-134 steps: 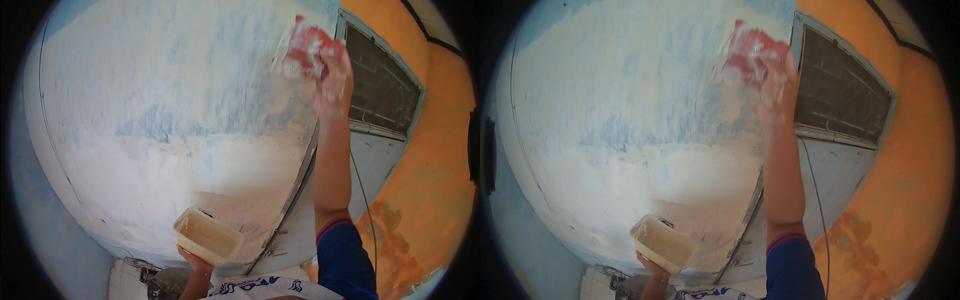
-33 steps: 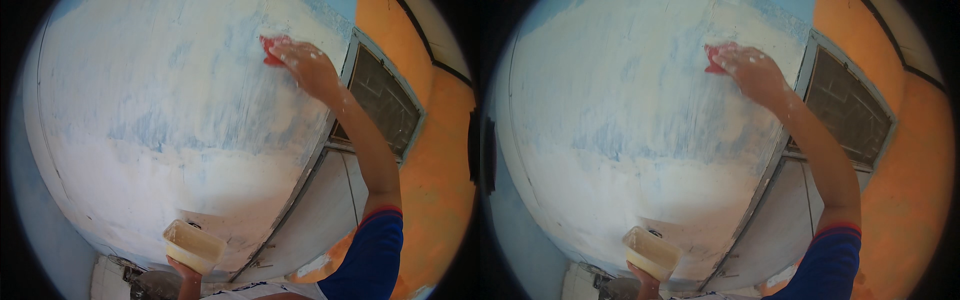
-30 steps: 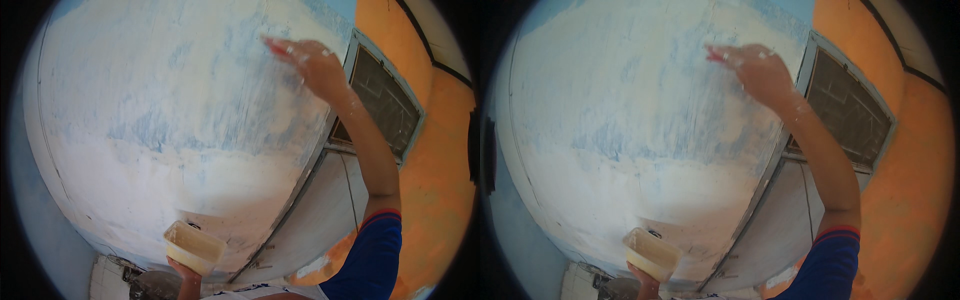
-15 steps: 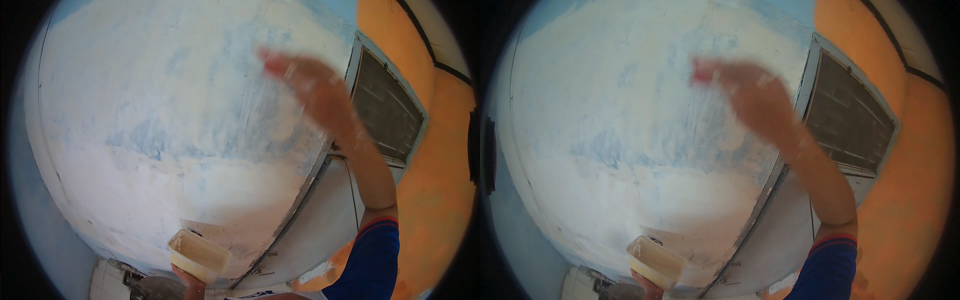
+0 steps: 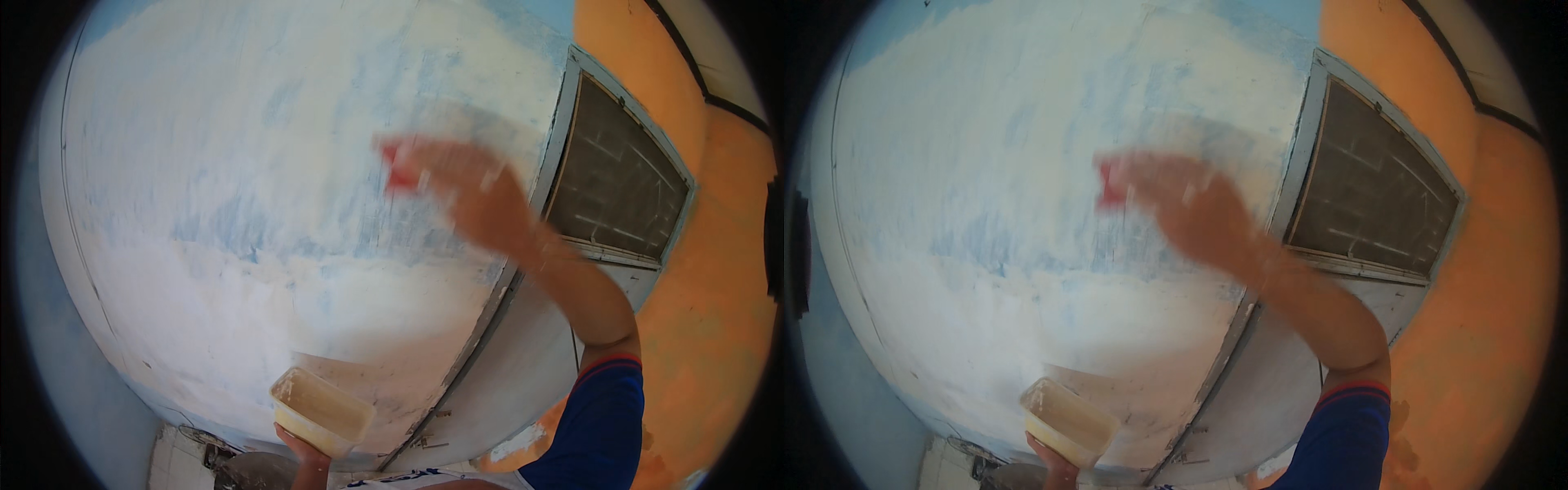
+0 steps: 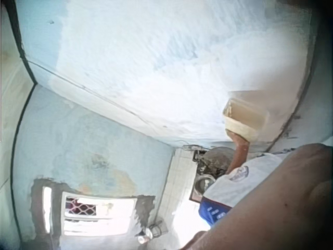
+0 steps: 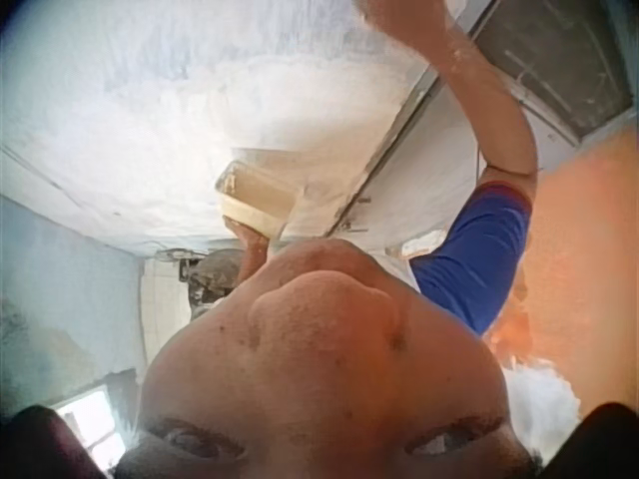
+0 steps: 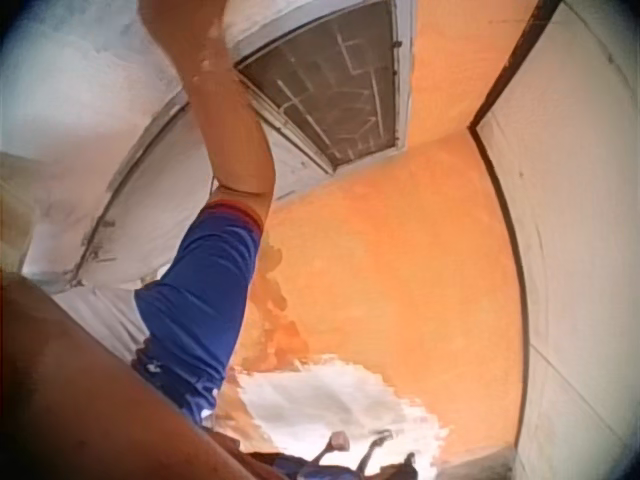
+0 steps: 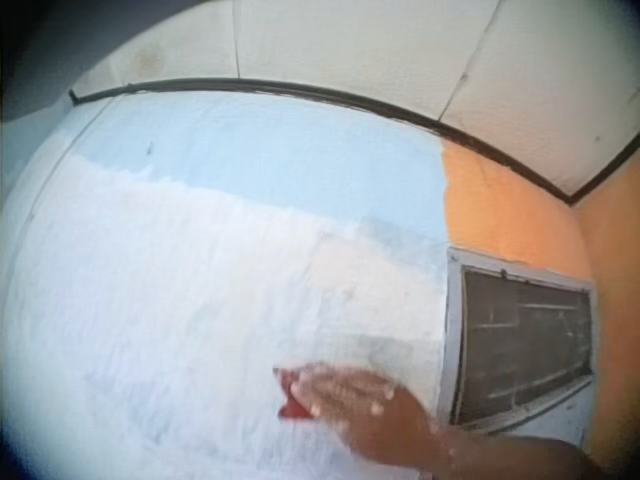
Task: The person applies plaster to a section of the ceiling using a spreader while holding a container of the material.
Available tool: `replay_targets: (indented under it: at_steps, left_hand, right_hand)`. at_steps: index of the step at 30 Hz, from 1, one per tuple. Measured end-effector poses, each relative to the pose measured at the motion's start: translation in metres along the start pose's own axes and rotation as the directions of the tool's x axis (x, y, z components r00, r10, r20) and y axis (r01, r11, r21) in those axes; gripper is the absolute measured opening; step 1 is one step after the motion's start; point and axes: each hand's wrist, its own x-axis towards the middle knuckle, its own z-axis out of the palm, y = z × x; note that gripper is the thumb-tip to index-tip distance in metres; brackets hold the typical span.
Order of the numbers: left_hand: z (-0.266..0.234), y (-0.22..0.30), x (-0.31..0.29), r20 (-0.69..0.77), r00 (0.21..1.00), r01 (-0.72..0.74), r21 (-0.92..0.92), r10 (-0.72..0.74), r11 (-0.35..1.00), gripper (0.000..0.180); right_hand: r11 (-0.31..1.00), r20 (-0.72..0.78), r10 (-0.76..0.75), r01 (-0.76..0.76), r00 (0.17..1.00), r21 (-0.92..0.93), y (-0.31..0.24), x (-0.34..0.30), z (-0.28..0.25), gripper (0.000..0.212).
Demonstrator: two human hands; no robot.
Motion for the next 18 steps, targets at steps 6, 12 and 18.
replay_targets:
  at_steps: [6,12,18]
  left_hand:
    - [0.024,0.004,-0.005,-0.03,0.998,0.05,0.101,-0.047,0.994,0.078]
    - [0.039,0.013,-0.017,-0.004,1.0,0.017,0.075,-0.017,0.997,0.081]
    - [0.032,0.013,-0.019,0.018,0.998,0.054,0.073,-0.055,0.996,0.083]
  right_hand:
    - [0.627,0.135,0.589,-0.345,0.797,-0.699,0.111,0.086,-0.092,0.039]
    - [0.944,-0.004,-0.101,0.094,0.995,-0.315,0.031,-0.034,0.009,0.032]
    - [0.974,0.003,0.122,-0.119,0.993,-0.194,0.049,0.025,-0.044,0.038]
